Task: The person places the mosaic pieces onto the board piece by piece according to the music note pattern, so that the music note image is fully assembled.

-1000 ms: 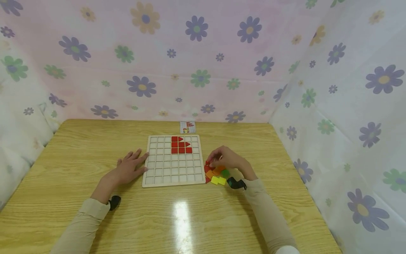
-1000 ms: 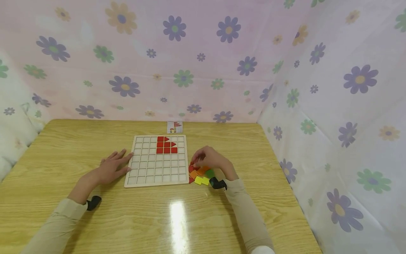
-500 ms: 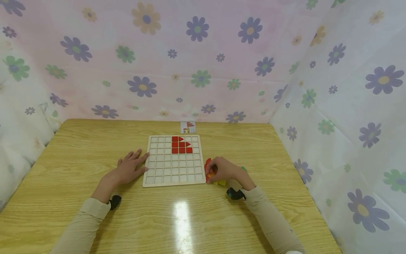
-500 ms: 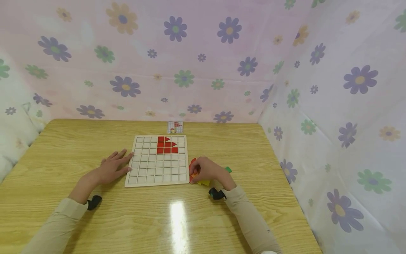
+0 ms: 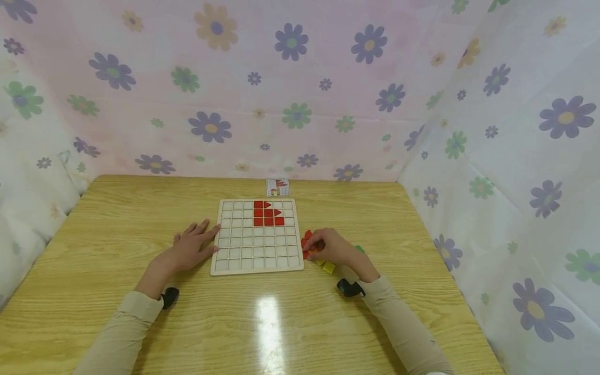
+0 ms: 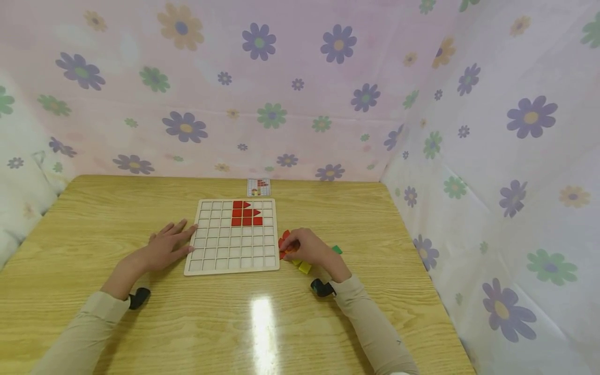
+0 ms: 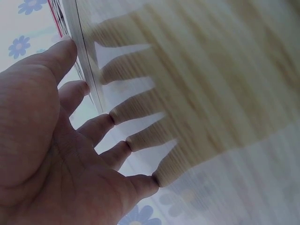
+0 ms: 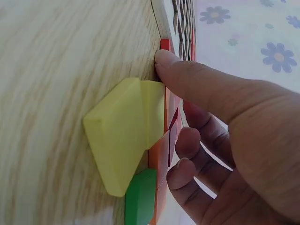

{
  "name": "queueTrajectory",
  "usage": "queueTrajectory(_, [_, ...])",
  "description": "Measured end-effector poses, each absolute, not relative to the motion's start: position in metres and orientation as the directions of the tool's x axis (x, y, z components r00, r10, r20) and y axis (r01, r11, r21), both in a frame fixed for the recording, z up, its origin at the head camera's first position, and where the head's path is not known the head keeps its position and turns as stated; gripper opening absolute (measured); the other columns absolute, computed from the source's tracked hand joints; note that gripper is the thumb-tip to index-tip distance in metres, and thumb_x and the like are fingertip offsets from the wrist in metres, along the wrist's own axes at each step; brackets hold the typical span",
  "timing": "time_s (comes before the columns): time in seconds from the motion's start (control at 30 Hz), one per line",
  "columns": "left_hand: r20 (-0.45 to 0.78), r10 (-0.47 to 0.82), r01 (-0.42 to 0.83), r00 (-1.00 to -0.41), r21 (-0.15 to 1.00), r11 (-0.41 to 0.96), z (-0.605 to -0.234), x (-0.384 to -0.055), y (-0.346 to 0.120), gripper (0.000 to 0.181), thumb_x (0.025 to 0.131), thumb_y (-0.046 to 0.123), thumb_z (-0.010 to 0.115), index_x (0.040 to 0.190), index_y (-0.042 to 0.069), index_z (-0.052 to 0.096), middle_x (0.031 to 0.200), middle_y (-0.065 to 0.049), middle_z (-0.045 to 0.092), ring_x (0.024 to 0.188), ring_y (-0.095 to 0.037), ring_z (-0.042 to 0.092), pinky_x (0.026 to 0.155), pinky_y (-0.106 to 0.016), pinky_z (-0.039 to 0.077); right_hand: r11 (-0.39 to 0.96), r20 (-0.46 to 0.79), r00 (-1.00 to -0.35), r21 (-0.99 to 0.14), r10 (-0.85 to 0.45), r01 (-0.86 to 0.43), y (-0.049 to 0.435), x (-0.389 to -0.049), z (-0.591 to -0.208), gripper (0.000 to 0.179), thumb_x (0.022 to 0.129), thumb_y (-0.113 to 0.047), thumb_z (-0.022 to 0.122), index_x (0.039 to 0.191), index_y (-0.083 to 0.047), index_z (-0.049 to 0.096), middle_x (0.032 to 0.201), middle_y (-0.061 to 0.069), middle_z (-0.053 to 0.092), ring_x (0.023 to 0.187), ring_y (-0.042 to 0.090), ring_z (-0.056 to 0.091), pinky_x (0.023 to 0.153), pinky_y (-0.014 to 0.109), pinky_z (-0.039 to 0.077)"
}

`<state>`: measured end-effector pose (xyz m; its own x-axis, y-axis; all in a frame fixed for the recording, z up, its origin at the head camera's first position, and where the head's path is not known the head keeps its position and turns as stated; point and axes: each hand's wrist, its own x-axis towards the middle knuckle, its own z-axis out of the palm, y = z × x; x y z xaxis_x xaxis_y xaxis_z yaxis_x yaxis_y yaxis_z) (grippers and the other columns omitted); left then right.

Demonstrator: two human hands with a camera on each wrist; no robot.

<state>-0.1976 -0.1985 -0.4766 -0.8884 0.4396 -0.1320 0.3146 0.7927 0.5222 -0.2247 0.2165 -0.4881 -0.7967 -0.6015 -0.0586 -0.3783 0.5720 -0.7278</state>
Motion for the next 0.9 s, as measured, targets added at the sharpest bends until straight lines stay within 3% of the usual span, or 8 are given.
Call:
queueTrajectory(0.17, [-0.133, 0.438, 0.312, -0.889, 0.523, 0.793, -0.4775, -0.1982, -0.1983, 0.064, 0.106, 0.033, 0.057, 0.159, 0.005, 0.034, 0.164, -0.033, 0.016, 0.147, -0.061, 0.011, 0.106, -0.084, 0.012, 0.584, -0.071, -0.796, -0.719, -0.601, -0.377, 0.2144, -0.2232, -0.4861, 0.010, 0.085, -0.007, 0.083, 0.094, -0.009, 0.079, 0.090, 0.001, 0.065, 0.078, 0.011, 0.060, 0.071, 0.024, 0.054])
queueTrajectory(0.4, [-0.135, 0.439, 0.310, -0.888, 0.528, 0.791, -0.4765, -0.1982, -0.1977, 0.064, 0.106, 0.031, 0.057, 0.159, 0.004, 0.034, 0.164, -0.034, 0.016, 0.147, -0.062, 0.010, 0.106, -0.084, 0.011, 0.607, -0.130, -0.791, -0.718, -0.598, -0.341, 0.2145, -0.2243, -0.4803, 0.018, 0.085, -0.009, 0.083, 0.103, -0.010, 0.078, 0.094, 0.001, 0.067, 0.079, 0.012, 0.059, 0.070, 0.024, 0.053])
queueTrajectory(0.6, [-0.135, 0.443, 0.313, -0.886, 0.532, 0.787, -0.4748, -0.1979, -0.1970, 0.065, 0.106, 0.032, 0.057, 0.159, 0.003, 0.033, 0.163, -0.034, 0.015, 0.146, -0.063, 0.009, 0.105, -0.085, 0.010, 0.593, -0.137, -0.769, -0.725, -0.624, -0.352, 0.2159, -0.2264, -0.4800, 0.007, 0.088, -0.011, 0.082, 0.094, -0.013, 0.079, 0.089, -0.002, 0.069, 0.074, 0.010, 0.062, 0.068, 0.025, 0.053])
queueTrajectory(0.9, [-0.134, 0.441, 0.307, -0.887, 0.543, 0.782, -0.4738, -0.1973, -0.1974, 0.064, 0.106, 0.032, 0.056, 0.158, 0.003, 0.034, 0.163, -0.034, 0.015, 0.146, -0.063, 0.009, 0.105, -0.085, 0.010, 0.590, -0.120, -0.772, -0.720, -0.625, -0.365, 0.2136, -0.2259, -0.4841, 0.013, 0.084, -0.012, 0.085, 0.094, -0.012, 0.079, 0.093, -0.001, 0.068, 0.076, 0.010, 0.058, 0.067, 0.022, 0.052])
